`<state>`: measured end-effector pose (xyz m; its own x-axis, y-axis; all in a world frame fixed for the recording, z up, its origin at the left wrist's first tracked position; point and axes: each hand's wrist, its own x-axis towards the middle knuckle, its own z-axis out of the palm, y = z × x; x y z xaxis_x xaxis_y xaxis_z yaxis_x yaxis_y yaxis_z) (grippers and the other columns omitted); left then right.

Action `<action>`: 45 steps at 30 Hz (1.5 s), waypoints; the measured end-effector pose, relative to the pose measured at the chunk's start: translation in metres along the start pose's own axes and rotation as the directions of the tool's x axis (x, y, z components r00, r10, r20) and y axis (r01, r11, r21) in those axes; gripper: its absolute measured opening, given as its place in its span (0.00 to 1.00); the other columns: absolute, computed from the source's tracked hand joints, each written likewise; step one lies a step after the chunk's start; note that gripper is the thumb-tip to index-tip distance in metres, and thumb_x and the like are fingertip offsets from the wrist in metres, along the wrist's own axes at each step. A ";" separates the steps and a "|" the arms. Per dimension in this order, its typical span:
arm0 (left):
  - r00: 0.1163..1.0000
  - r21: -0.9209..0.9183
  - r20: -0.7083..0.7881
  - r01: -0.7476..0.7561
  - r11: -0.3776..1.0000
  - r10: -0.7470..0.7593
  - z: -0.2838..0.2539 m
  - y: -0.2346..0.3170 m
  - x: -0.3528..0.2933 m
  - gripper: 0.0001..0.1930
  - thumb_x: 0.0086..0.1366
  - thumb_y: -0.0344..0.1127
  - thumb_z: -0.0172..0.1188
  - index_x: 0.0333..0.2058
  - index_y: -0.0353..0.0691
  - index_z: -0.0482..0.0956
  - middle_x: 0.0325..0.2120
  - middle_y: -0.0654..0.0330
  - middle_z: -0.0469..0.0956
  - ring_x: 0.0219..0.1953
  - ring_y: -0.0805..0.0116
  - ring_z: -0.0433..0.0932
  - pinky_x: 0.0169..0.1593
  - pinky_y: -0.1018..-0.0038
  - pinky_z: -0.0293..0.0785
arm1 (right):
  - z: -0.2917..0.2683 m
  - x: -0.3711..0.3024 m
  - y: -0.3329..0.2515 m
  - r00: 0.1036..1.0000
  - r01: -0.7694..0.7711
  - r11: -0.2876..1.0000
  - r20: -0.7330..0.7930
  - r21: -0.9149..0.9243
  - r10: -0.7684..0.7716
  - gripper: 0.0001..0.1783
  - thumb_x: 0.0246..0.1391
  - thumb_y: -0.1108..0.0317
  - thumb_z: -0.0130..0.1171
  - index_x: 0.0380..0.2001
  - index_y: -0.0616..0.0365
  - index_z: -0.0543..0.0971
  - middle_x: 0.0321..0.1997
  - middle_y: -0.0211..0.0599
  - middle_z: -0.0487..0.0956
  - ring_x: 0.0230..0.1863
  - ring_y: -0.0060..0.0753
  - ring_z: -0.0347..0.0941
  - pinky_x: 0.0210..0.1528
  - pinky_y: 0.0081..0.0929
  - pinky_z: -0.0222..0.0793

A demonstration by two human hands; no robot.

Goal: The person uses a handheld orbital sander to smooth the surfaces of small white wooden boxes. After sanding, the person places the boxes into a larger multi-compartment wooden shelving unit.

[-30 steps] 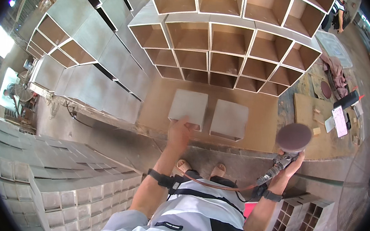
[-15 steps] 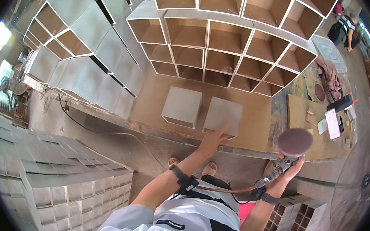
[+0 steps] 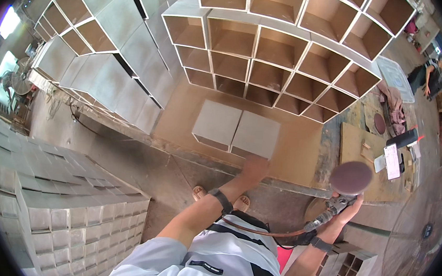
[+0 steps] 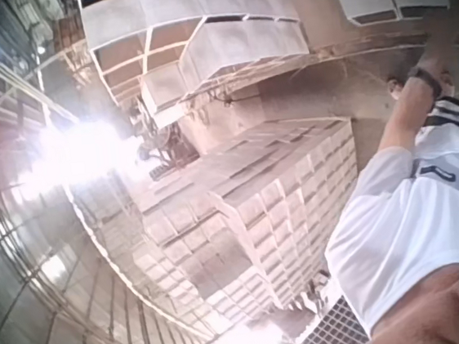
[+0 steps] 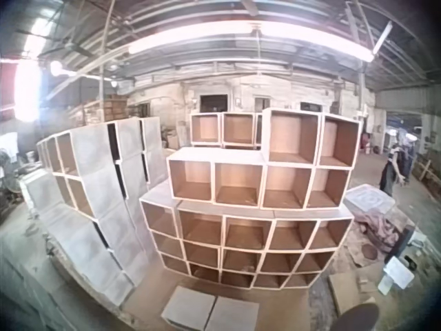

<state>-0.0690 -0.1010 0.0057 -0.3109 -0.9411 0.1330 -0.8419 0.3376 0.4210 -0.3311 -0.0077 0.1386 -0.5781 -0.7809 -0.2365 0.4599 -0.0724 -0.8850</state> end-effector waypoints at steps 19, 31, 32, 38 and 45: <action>0.778 -0.478 -0.344 0.337 0.811 -0.526 -0.083 -0.052 -0.063 0.27 0.54 0.43 0.68 0.48 0.33 0.74 0.52 0.42 0.72 0.56 0.44 0.68 0.54 0.57 0.68 | 0.124 0.019 -0.054 0.968 0.182 0.857 0.243 -0.483 -0.069 0.31 0.53 0.49 0.57 0.54 0.59 0.72 0.44 0.34 0.75 0.43 0.30 0.71 0.44 0.27 0.65; 0.914 -0.371 -0.282 0.178 0.911 -0.293 -0.038 -0.085 -0.022 0.15 0.49 0.35 0.64 0.37 0.37 0.81 0.30 0.48 0.80 0.33 0.45 0.79 0.39 0.56 0.77 | 0.305 -0.045 0.009 0.410 0.912 -0.009 0.911 -0.410 0.039 0.32 0.40 0.66 0.68 0.53 0.50 0.73 0.44 0.39 0.72 0.35 0.38 0.76 0.39 0.30 0.73; 0.910 -0.373 -0.301 0.164 0.913 -0.286 -0.036 -0.086 -0.023 0.15 0.48 0.35 0.64 0.36 0.38 0.81 0.30 0.48 0.80 0.33 0.45 0.79 0.39 0.57 0.77 | 0.314 -0.054 0.022 0.420 0.907 -0.015 0.901 -0.421 0.107 0.32 0.40 0.65 0.69 0.53 0.50 0.73 0.44 0.42 0.72 0.36 0.41 0.76 0.40 0.32 0.73; 0.768 -0.264 -0.610 0.037 0.964 -0.196 -0.010 -0.085 -0.015 0.28 0.48 0.35 0.65 0.52 0.41 0.75 0.45 0.47 0.77 0.45 0.45 0.77 0.48 0.53 0.73 | 0.340 -0.086 0.084 0.272 0.962 -0.069 0.906 -0.264 0.325 0.33 0.41 0.59 0.70 0.53 0.46 0.73 0.45 0.50 0.70 0.46 0.54 0.74 0.45 0.42 0.75; 0.969 -0.426 0.023 0.233 0.874 -0.247 -0.034 -0.084 -0.022 0.31 0.56 0.40 0.61 0.60 0.41 0.68 0.55 0.47 0.71 0.58 0.45 0.69 0.60 0.50 0.63 | 0.375 -0.033 0.115 0.468 0.884 -0.166 0.826 -0.437 0.315 0.32 0.45 0.58 0.66 0.55 0.46 0.71 0.53 0.54 0.67 0.50 0.60 0.72 0.48 0.44 0.73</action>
<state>0.0237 -0.1090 -0.0016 -0.1034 -0.9946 0.0040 -0.6208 0.0677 0.7811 -0.0062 -0.2230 0.1949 0.4311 -0.9004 -0.0579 -0.8820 -0.4070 -0.2374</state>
